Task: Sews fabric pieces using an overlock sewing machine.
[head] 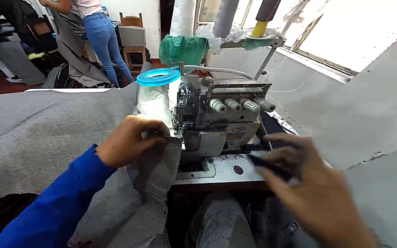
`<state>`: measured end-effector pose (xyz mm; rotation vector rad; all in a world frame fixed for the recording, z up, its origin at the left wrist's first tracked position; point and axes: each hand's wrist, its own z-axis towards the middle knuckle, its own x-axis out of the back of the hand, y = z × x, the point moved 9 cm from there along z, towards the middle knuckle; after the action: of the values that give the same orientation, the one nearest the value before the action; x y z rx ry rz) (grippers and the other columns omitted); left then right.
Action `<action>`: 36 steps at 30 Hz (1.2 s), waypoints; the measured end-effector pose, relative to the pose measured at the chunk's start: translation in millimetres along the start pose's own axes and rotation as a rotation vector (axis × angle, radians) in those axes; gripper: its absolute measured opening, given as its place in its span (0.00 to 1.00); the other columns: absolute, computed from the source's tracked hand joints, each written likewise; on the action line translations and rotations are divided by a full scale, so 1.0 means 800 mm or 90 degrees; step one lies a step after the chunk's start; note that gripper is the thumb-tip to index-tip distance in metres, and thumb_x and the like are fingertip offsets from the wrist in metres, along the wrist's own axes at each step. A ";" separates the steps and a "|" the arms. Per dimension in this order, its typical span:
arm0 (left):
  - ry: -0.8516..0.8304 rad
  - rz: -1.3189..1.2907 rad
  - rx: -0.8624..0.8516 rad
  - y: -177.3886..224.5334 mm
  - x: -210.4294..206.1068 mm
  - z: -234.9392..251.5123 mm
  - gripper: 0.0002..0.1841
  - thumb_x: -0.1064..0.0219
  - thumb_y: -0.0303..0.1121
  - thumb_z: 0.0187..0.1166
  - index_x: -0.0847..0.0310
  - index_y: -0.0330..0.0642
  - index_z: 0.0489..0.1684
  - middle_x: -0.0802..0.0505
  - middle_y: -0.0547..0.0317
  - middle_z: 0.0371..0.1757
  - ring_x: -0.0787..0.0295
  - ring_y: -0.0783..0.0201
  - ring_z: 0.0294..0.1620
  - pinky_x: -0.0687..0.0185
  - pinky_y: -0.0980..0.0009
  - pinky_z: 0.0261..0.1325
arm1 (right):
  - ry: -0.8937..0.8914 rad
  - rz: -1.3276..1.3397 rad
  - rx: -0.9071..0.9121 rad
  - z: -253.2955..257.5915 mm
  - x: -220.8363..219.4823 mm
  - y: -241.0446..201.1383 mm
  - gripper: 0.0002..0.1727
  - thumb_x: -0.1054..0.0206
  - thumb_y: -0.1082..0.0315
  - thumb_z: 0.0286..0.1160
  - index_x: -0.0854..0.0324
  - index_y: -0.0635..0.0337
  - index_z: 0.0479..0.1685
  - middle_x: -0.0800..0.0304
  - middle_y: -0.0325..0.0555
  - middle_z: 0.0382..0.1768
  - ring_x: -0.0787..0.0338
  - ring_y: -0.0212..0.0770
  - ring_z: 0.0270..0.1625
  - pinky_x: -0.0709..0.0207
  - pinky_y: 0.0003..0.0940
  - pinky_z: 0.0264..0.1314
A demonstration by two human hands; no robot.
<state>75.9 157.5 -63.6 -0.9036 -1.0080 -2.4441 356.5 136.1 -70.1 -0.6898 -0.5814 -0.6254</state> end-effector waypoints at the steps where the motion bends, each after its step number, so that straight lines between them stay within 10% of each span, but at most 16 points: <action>1: 0.001 -0.014 -0.007 0.010 0.007 -0.004 0.03 0.24 0.32 0.69 0.05 0.46 0.35 0.06 0.74 0.34 0.12 0.82 0.40 0.17 0.82 0.49 | -0.009 0.112 -0.028 -0.003 -0.024 -0.013 0.28 0.26 0.64 0.65 0.26 0.59 0.67 0.08 0.36 0.38 0.09 0.26 0.37 0.13 0.27 0.39; 6: 0.091 0.041 -0.057 0.058 0.007 -0.027 0.07 0.26 0.40 0.73 0.04 0.50 0.31 0.08 0.77 0.31 0.16 0.81 0.38 0.23 0.81 0.49 | 0.087 0.536 -0.195 0.002 -0.140 -0.049 0.17 0.31 0.77 0.71 0.23 0.63 0.59 0.07 0.34 0.39 0.08 0.23 0.41 0.13 0.23 0.46; 11: 0.156 -0.020 0.012 0.031 0.014 -0.035 0.04 0.21 0.29 0.66 0.09 0.40 0.33 0.06 0.60 0.54 0.08 0.72 0.55 0.11 0.78 0.58 | 0.092 0.621 -0.116 0.013 -0.166 -0.099 0.13 0.39 0.79 0.79 0.25 0.64 0.59 0.06 0.34 0.35 0.08 0.21 0.42 0.14 0.19 0.50; 25: 0.211 -0.055 0.112 0.016 0.008 -0.038 0.07 0.21 0.23 0.61 0.10 0.43 0.32 0.05 0.68 0.30 0.10 0.77 0.29 0.13 0.82 0.34 | 0.072 0.856 -0.362 0.006 -0.201 -0.087 0.09 0.39 0.80 0.78 0.32 0.56 0.37 0.19 0.33 0.24 0.16 0.23 0.30 0.19 0.21 0.40; 28: 0.218 -0.006 0.115 0.021 0.023 -0.035 0.07 0.21 0.25 0.64 0.12 0.43 0.33 0.07 0.69 0.29 0.12 0.79 0.28 0.15 0.83 0.33 | 0.046 0.823 -0.279 -0.005 -0.201 -0.104 0.05 0.41 0.73 0.83 0.23 0.67 0.45 0.11 0.35 0.35 0.12 0.20 0.41 0.17 0.20 0.50; 31: 0.217 0.049 0.102 0.042 0.031 -0.027 0.06 0.22 0.26 0.66 0.12 0.44 0.35 0.07 0.71 0.30 0.12 0.80 0.30 0.15 0.83 0.36 | 0.012 0.731 -0.198 -0.023 -0.204 -0.127 0.26 0.30 0.64 0.74 0.23 0.83 0.60 0.07 0.49 0.48 0.09 0.23 0.52 0.15 0.22 0.59; 36: 0.193 0.175 0.094 0.049 0.021 -0.012 0.04 0.23 0.31 0.69 0.12 0.47 0.35 0.08 0.72 0.29 0.14 0.81 0.29 0.16 0.81 0.34 | -0.149 0.631 -0.136 -0.040 -0.222 -0.154 0.07 0.28 0.76 0.62 0.12 0.72 0.36 0.07 0.50 0.31 0.07 0.30 0.37 0.14 0.28 0.43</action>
<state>80.0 122.4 -37.7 -0.5589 -0.8770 -2.1616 161.4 95.7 -160.4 -1.1417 -0.3180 0.3299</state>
